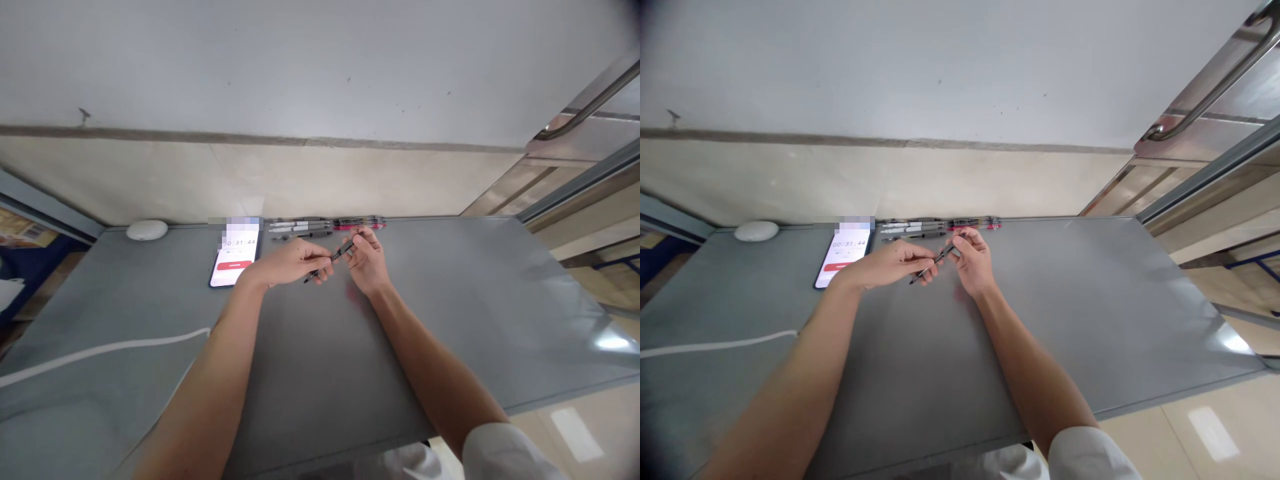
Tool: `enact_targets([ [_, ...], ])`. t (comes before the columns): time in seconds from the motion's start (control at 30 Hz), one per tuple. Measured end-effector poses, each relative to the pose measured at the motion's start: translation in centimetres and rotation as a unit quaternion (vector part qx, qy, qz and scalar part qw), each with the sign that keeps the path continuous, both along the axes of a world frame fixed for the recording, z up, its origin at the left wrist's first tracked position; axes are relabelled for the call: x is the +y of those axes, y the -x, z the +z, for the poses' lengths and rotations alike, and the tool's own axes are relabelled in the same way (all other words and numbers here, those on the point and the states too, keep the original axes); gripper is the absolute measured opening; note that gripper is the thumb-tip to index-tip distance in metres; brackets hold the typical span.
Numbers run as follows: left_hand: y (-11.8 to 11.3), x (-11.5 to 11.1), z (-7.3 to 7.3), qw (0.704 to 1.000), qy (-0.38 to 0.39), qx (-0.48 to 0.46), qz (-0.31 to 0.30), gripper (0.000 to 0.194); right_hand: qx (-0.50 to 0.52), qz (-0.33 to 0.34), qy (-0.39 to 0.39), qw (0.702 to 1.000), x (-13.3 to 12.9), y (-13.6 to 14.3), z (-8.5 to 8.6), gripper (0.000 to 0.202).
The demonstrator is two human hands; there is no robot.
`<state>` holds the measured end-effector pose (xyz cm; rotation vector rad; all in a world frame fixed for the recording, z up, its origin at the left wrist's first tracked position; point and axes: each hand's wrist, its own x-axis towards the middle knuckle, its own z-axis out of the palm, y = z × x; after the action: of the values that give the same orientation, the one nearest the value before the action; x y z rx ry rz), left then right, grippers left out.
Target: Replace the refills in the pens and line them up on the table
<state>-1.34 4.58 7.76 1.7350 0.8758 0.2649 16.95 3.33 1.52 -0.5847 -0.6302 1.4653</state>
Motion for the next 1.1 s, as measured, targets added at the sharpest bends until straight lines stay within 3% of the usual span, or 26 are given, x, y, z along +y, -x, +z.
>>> enact_targets([
  [0.2, -0.4, -0.4, 0.3, 0.999, 0.017, -0.016, -0.027, 0.031, 0.016, 0.030, -0.020, 0.999, -0.1, -0.2, -0.1, 0.026],
  [0.5, -0.5, 0.3, -0.7, 0.994, -0.098, 0.030, 0.047, 0.022, -0.012, -0.038, 0.003, 0.999, 0.2, 0.3, 0.1, 0.024],
  [0.93, -0.5, -0.3, 0.0, 0.999, 0.021, -0.020, -0.025, 0.027, -0.005, 0.037, -0.022, 0.999, -0.1, -0.3, -0.3, 0.026],
  [1.1, -0.5, -0.3, 0.0, 1.000, 0.011, -0.022, -0.017, 0.024, 0.003, 0.046, -0.038, 0.998, 0.0, -0.2, -0.2, 0.026],
])
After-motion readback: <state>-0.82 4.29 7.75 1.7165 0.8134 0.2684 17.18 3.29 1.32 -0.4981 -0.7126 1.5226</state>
